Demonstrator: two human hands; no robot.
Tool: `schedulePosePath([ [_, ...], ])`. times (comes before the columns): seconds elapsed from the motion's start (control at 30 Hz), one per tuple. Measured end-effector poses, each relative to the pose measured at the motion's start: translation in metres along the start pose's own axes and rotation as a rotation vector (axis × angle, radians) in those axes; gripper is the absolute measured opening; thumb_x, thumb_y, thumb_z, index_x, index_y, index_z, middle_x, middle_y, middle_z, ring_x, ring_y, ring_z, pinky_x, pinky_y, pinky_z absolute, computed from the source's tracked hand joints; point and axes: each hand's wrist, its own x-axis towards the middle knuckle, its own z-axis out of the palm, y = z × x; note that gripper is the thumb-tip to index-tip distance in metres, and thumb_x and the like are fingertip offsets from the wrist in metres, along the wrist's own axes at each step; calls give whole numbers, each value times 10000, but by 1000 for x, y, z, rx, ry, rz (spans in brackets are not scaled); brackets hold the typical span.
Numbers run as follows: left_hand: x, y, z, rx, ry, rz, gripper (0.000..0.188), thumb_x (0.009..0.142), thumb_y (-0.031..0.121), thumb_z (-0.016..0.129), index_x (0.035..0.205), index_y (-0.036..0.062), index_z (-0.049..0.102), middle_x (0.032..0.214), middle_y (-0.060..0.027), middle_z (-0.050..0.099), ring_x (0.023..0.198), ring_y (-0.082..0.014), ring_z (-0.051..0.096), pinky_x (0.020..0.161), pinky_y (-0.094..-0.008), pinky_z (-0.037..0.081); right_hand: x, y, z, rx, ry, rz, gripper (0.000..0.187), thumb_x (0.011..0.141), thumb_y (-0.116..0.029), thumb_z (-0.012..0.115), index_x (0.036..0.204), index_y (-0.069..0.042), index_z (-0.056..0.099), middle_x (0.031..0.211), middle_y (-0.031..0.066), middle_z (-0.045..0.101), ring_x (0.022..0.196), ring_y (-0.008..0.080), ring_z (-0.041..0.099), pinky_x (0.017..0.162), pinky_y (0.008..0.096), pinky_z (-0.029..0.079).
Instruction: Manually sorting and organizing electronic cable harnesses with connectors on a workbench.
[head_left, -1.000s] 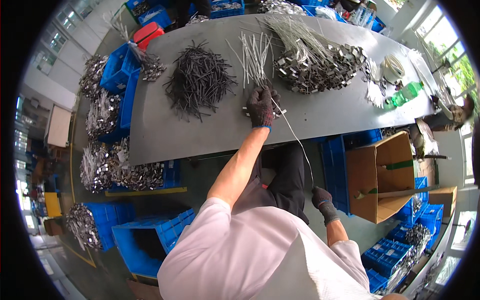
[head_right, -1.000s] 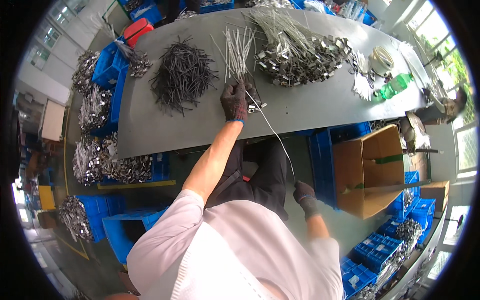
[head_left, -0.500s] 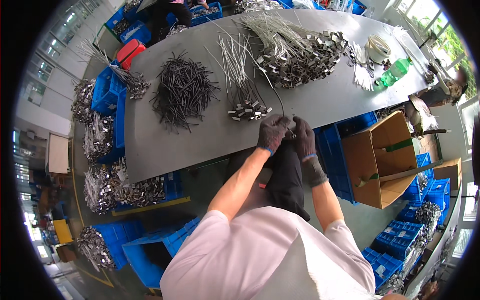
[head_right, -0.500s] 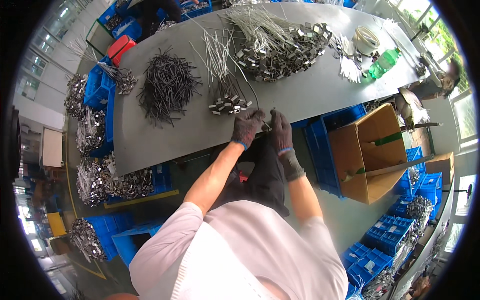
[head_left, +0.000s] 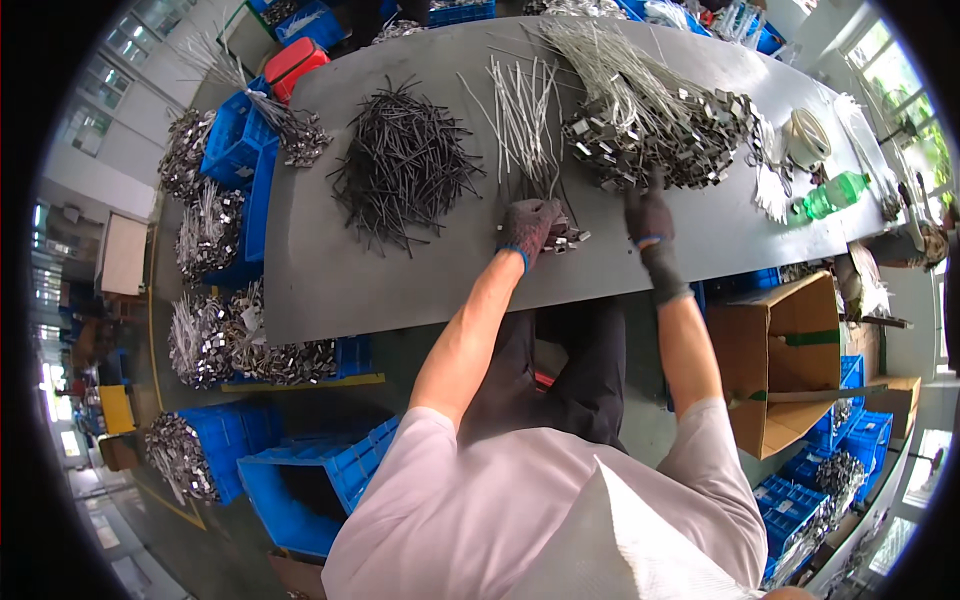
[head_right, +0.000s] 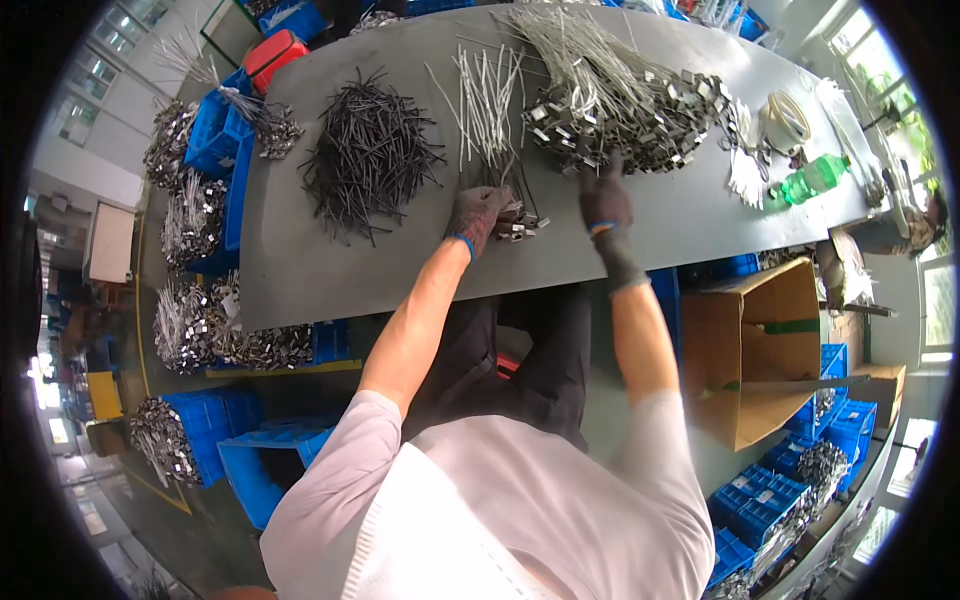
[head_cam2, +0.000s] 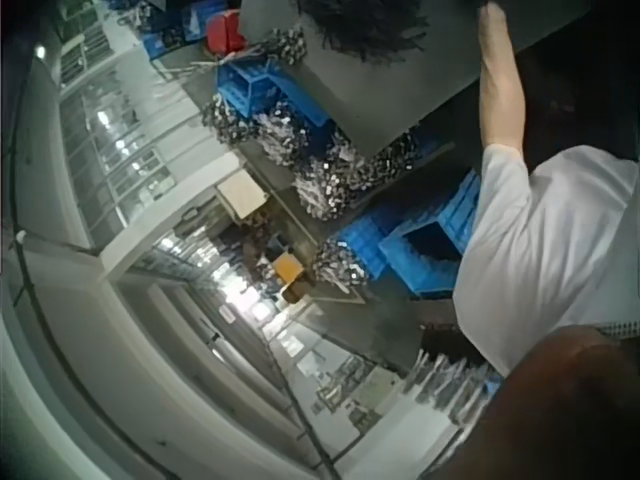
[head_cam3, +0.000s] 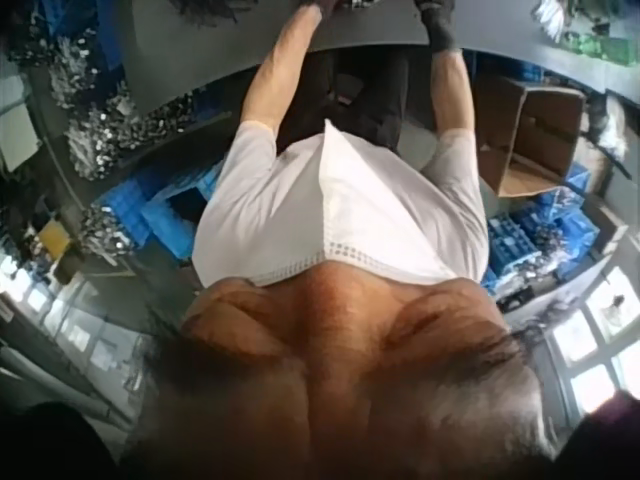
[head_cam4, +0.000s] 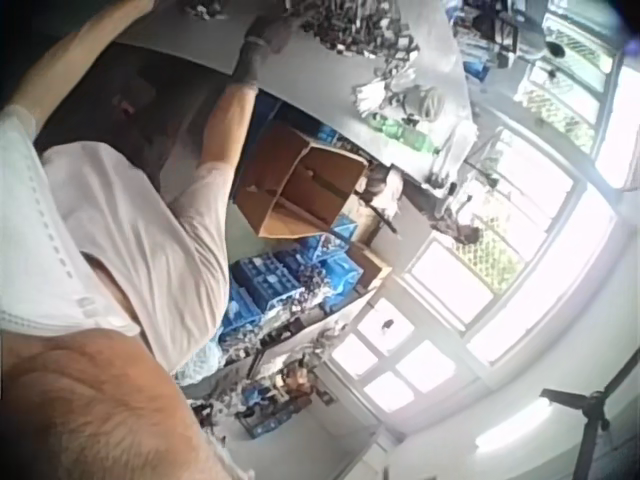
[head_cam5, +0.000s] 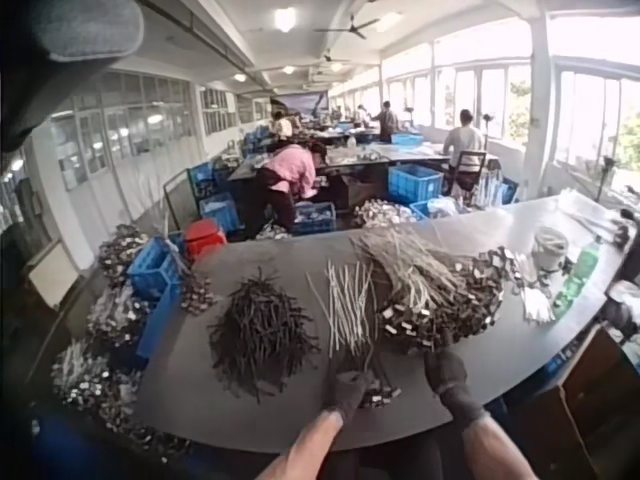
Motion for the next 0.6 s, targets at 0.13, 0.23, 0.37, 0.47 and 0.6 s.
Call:
schedulePosePath([
  [0.13, 19, 11, -18, 614, 52, 255, 436, 921, 451, 571, 942, 44, 726, 912, -243, 693, 896, -430, 681, 794, -472, 536, 72, 27, -7, -50, -76, -37, 665, 944, -465, 564, 1470, -105, 376, 1165, 230, 690, 1081, 468, 638, 911, 533, 503],
  [0.23, 12, -5, -52, 652, 288, 265, 416, 925, 450, 550, 945, 76, 732, 953, -249, 697, 908, -439, 678, 781, -497, 538, 65, 29, -4, -13, 6, 20, 609, 922, -469, 596, 1365, -59, 513, 1186, 245, 681, 1112, 455, 630, 945, 506, 499],
  [0.37, 13, -49, -138, 965, 647, -67, 465, 882, 522, 579, 1037, 108, 725, 1003, -240, 705, 929, -446, 685, 771, -539, 544, 46, 60, 4, 193, 192, 2, 534, 887, -440, 670, 1203, -13, 619, 1018, 215, 699, 913, 364, 660, 809, 438, 526],
  [0.47, 17, -47, -164, 1027, 543, -326, 472, 858, 497, 614, 1088, 106, 744, 1082, -290, 684, 1012, -465, 675, 863, -513, 547, 23, 98, -5, 323, 29, 260, 480, 882, -400, 697, 1126, 6, 624, 813, 150, 700, 651, 262, 681, 603, 371, 538],
  [0.6, 59, -106, -178, 1030, 555, -247, 486, 834, 511, 642, 1056, 95, 760, 1105, -185, 723, 1051, -399, 691, 898, -473, 555, -24, 150, -31, 565, -440, 386, 299, 928, -296, 665, 1041, -22, 625, 767, 77, 660, 622, 224, 652, 534, 329, 515],
])
